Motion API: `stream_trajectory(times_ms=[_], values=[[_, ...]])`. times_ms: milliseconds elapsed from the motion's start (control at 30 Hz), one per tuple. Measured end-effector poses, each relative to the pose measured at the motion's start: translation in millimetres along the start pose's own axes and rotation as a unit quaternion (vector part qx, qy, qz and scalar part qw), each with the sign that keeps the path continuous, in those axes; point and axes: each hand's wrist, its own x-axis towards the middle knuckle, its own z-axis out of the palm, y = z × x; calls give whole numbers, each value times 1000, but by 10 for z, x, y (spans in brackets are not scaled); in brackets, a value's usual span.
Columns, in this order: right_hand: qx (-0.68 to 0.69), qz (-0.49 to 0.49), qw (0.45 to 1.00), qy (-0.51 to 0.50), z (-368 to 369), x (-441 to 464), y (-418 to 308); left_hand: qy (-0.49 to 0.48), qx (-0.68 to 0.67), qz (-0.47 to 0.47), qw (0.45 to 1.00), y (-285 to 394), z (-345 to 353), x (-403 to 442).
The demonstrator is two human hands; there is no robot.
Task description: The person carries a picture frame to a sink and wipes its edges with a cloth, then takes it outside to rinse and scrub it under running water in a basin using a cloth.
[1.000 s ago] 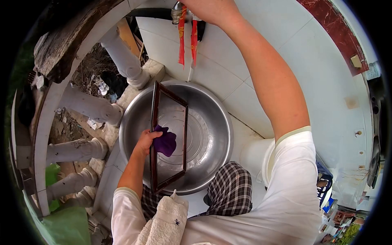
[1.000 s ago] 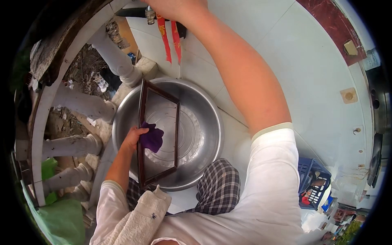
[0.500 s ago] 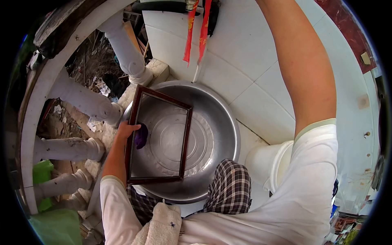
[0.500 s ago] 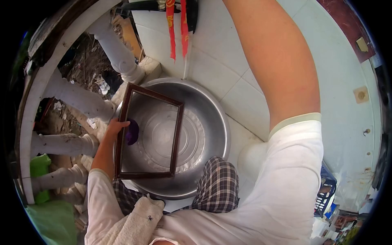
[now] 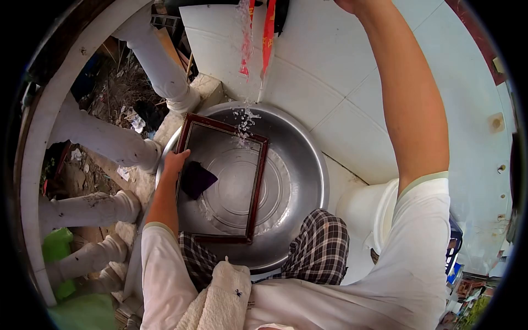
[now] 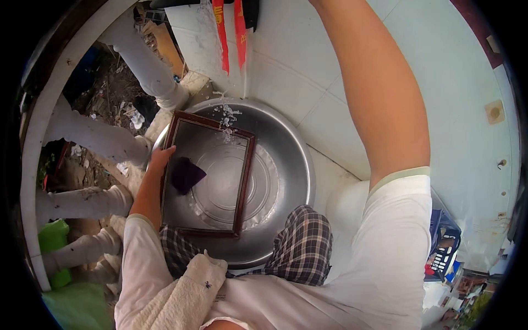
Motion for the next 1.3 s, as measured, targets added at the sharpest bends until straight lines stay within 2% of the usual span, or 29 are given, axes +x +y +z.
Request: stream_trajectory(times_ms=[33, 100, 167, 233, 267, 300, 333, 367, 467, 533, 567, 633, 667, 733, 767, 800, 833, 867, 900, 933, 967, 1000, 1033, 1100, 1133, 1233, 1300], values=[[71, 10, 997, -3, 40, -169, 163, 10, 44, -4, 999, 73, 35, 14], [124, 147, 981, -18, 259, -638, 761, 116, 198, 45, 972, 315, 145, -177], [161, 295, 941, -45, 597, -1108, 1603, 234, 335, 189, 893, 591, 306, -464], [195, 477, 855, -65, 1085, -1673, 2521, 198, 218, 336, 895, 422, 577, -184], [174, 535, 824, -65, 1340, -2003, 2888, 66, 73, 227, 969, 565, 663, -211], [171, 566, 804, -68, 1559, -2310, 3277, -68, -77, 105, 989, 778, 795, -290], [107, 571, 811, -77, 1754, -2599, 3687, -112, -223, 28, 968, 907, 942, -326], [43, 573, 814, -87, 1901, -2827, 3974, -153, -362, -49, 918, 1033, 1083, -363], [181, 652, 735, 43, 2194, -3214, 4154, -230, -534, -105, 807, 1440, 1411, -417], [213, 654, 723, 65, 2351, -3458, 4424, -301, -599, -107, 735, 1639, 1553, -477], [230, 654, 717, 75, 2383, -3488, 4408, -320, -613, -101, 715, 1697, 1604, -517], [344, 657, 660, 119, 2402, -3521, 4386, -355, -639, -88, 677, 1805, 1656, -590], [399, 655, 626, 140, 2384, -3504, 4312, -314, -603, -105, 725, 1857, 1643, -645], [505, 587, 623, 108, 2370, -3236, 4207, -269, -399, -50, 875, 1607, 1589, -426], [555, 548, 618, 92, 2331, -3084, 4151, -241, -286, -20, 927, 1435, 1525, -281], [567, 530, 623, 97, 2256, -2962, 4049, -86, -149, 41, 984, 1246, 1418, -159], [578, 512, 627, 102, 2188, -2846, 3931, 73, -4, 101, 992, 1081, 1284, -92], [590, 492, 632, 105, 2168, -2777, 3881, 205, 163, 148, 954, 1110, 997, -330], [595, 498, 621, 109, 2176, -2802, 3931, 281, 262, 211, 899, 854, 778, -211], [599, 504, 612, 113, 2157, -2853, 4018, 308, 295, 164, 889, 798, 569, -279], [602, 510, 604, 117, 2141, -2893, 4086, 325, 341, 146, 870, 581, 400, -211], [598, 517, 596, 146, 2144, -2932, 4091, 310, 353, 79, 879, 463, 290, -176], [584, 525, 594, 173, 2167, -2991, 4114, 228, 281, 61, 930, 294, 182, -104], [558, 541, 589, 222, 2269, -3056, 4127, 61, 128, 22, 990, 87, -11, -65], [567, 530, 593, 216, 2322, -3066, 4148, 73, 75, 31, 994, -18, -3, -50], [605, 473, 627, 133, 2327, -2785, 3877, 44, 52, 18, 997, 57, 4, -73], [629, 429, 641, 98, 2301, -2569, 3765, 58, 98, 51, 992, 155, -29, -75]])
